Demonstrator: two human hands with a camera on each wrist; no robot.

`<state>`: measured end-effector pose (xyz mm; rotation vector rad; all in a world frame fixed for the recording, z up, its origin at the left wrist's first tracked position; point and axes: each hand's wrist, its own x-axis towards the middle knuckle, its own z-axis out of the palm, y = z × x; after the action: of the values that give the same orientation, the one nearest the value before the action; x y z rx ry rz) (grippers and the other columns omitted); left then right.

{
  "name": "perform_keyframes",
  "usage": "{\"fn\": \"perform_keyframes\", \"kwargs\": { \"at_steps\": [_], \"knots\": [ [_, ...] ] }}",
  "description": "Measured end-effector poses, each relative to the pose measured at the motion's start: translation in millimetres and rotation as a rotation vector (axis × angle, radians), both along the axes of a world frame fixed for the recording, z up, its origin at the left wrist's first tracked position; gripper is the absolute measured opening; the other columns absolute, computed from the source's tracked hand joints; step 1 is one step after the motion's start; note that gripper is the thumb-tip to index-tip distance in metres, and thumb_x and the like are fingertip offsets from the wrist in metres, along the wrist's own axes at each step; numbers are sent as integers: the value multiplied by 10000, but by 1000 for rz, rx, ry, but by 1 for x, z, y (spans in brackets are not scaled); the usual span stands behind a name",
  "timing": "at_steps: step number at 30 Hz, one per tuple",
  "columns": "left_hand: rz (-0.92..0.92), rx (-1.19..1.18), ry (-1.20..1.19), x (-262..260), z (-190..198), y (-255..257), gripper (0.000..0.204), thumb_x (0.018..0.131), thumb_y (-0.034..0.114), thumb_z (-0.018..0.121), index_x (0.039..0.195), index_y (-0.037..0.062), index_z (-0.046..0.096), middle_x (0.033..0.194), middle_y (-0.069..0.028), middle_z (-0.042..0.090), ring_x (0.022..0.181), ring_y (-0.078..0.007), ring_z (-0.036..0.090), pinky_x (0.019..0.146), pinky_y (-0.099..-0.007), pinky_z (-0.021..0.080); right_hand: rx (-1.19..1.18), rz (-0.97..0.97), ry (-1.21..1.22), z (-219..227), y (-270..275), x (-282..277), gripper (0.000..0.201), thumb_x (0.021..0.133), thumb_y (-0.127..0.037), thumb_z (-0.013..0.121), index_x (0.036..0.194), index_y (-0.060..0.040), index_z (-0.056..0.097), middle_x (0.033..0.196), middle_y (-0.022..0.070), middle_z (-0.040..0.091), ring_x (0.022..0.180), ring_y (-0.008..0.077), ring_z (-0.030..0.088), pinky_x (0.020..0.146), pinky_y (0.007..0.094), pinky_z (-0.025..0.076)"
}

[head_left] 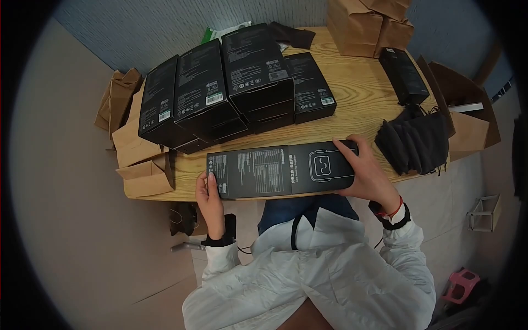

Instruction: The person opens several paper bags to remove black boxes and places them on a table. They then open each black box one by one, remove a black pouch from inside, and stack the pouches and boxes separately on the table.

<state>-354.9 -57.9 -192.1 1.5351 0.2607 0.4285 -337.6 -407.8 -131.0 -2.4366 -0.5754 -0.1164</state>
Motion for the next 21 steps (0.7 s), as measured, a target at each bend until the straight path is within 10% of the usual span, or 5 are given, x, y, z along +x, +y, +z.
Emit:
{"fn": "perform_keyframes", "kwargs": {
  "at_steps": [9,15,21],
  "knots": [
    [22,28,2,3,-7,6,269,988,187,503,1170,-6,550,1033,-23,606,913,-72,530,838,-205,412,255,76,130,-10,-1,2,1115,572,-171,861,1480,-107,218,1391,185,320,1243,366,409,959,391,430],
    [-224,188,22,-4,8,-25,496,1013,204,413,1449,3,289,1455,-124,372,1269,-180,404,1057,-273,289,487,193,403,-34,5,1,1223,592,-154,887,1515,-130,85,1547,99,155,1332,243,315,875,291,475],
    [-400,244,72,-5,14,-42,525,993,184,459,1452,-2,283,1402,-165,434,1237,-201,445,1031,-283,329,486,298,455,-22,20,-5,1197,594,-209,891,1506,-129,119,1413,151,267,946,223,560,706,312,533]
  ]
}}
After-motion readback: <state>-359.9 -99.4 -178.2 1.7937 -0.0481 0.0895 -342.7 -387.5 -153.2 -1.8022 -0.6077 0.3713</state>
